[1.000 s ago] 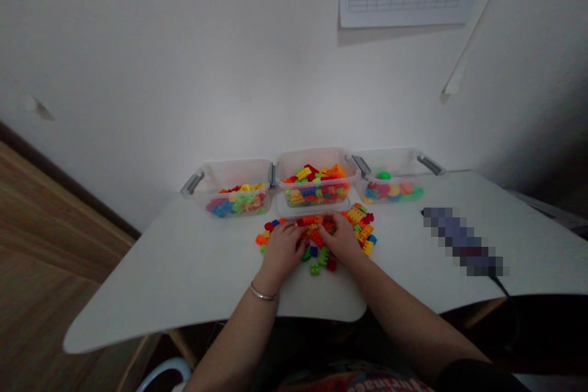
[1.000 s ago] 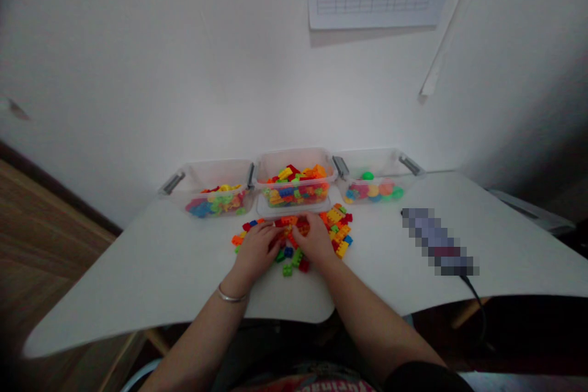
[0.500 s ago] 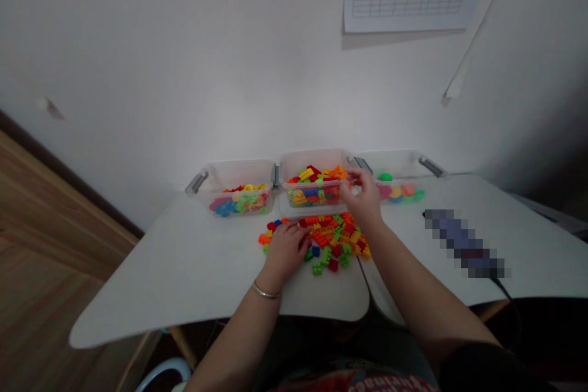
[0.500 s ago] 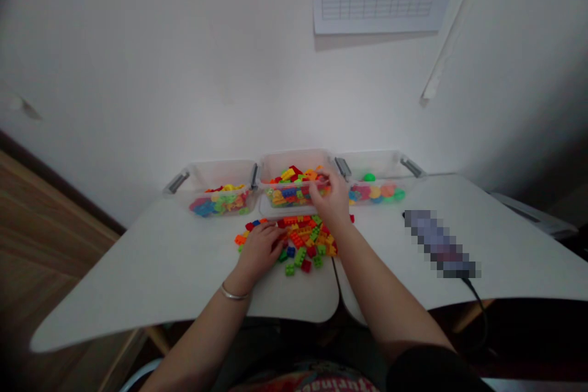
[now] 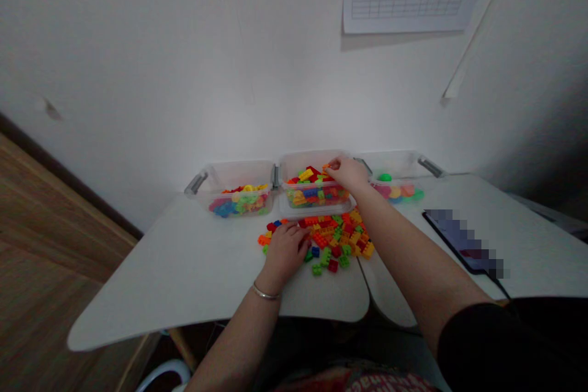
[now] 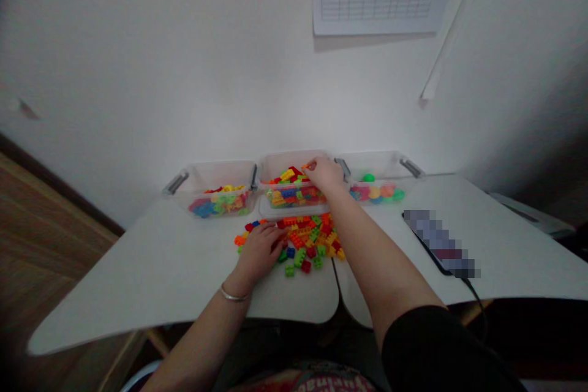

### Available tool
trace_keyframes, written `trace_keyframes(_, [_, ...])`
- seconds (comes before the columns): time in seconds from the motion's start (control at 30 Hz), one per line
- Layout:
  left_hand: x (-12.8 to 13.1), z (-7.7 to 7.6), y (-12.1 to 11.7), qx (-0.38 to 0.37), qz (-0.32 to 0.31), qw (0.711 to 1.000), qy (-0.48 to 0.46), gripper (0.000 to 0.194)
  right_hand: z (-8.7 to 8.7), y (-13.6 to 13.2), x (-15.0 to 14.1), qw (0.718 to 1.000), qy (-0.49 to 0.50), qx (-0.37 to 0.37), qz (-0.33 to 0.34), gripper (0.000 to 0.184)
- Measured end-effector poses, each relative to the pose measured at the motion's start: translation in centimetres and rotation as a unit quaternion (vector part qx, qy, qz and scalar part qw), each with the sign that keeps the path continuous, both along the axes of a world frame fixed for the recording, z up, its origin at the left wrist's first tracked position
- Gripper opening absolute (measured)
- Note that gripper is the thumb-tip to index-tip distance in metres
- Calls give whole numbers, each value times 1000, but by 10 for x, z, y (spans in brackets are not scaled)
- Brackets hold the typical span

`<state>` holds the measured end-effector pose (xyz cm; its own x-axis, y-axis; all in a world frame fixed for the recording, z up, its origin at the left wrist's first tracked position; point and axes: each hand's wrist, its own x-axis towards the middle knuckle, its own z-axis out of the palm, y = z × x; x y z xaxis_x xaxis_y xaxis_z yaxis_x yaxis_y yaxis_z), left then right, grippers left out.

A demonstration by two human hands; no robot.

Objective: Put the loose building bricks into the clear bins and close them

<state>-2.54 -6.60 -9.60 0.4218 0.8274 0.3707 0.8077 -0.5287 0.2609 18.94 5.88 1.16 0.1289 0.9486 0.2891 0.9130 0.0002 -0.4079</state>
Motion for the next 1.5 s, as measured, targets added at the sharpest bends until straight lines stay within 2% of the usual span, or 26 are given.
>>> trace_keyframes(0.13, [0, 0, 0, -1, -1, 1000, -2, 31, 1, -2, -2, 1000, -19, -12, 8, 33])
trace_keyframes(0.27, [0, 0, 0, -4, -3, 1000, -5, 30, -2, -3, -1, 1000, -11, 9, 4, 34])
trace_keyframes(0.37, [0, 1, 0, -5, -4, 1000, -7, 29, -7, -3, 1, 999, 9, 40, 10, 32])
trace_keyframes(0.5, [0, 2, -1, -5, -1, 1000, -5, 28, -15, -7, 10, 986, 94, 121, 66, 26])
trace_keyframes(0.57, [0, 2, -1, -4, 0, 1000, -2, 28, -18, -16, 14, 968, 142, 182, 99, 25])
trace_keyframes(0.67, [1, 2, 0, -3, 1, 1000, 1, 27, -24, -44, 10, 940, 181, 261, 125, 24])
trace_keyframes(0.77, [1, 0, 0, 1, 7, 1000, -1, 28, -35, -80, 0, 929, 162, 287, 171, 20])
trace_keyframes(0.9, [1, -3, 2, 3, 8, 1000, -12, 28, -64, -118, -7, 937, 84, 265, 212, 20])
trace_keyframes(1.0, [1, -5, 3, 4, 17, 1000, -26, 27, -89, -133, -5, 947, 3, 222, 231, 20])
trace_keyframes(1.1, [1, -4, 4, 3, 25, 999, -38, 23, -105, -142, -3, 952, -23, 174, 251, 21])
trace_keyframes(1.27, [2, 0, 3, -3, 35, 999, -39, 18, -113, -151, -4, 961, -4, 112, 255, 23])
trace_keyframes(1.5, [6, 6, 2, -11, 49, 998, -32, 12, -117, -145, -5, 964, -1, 95, 249, 22])
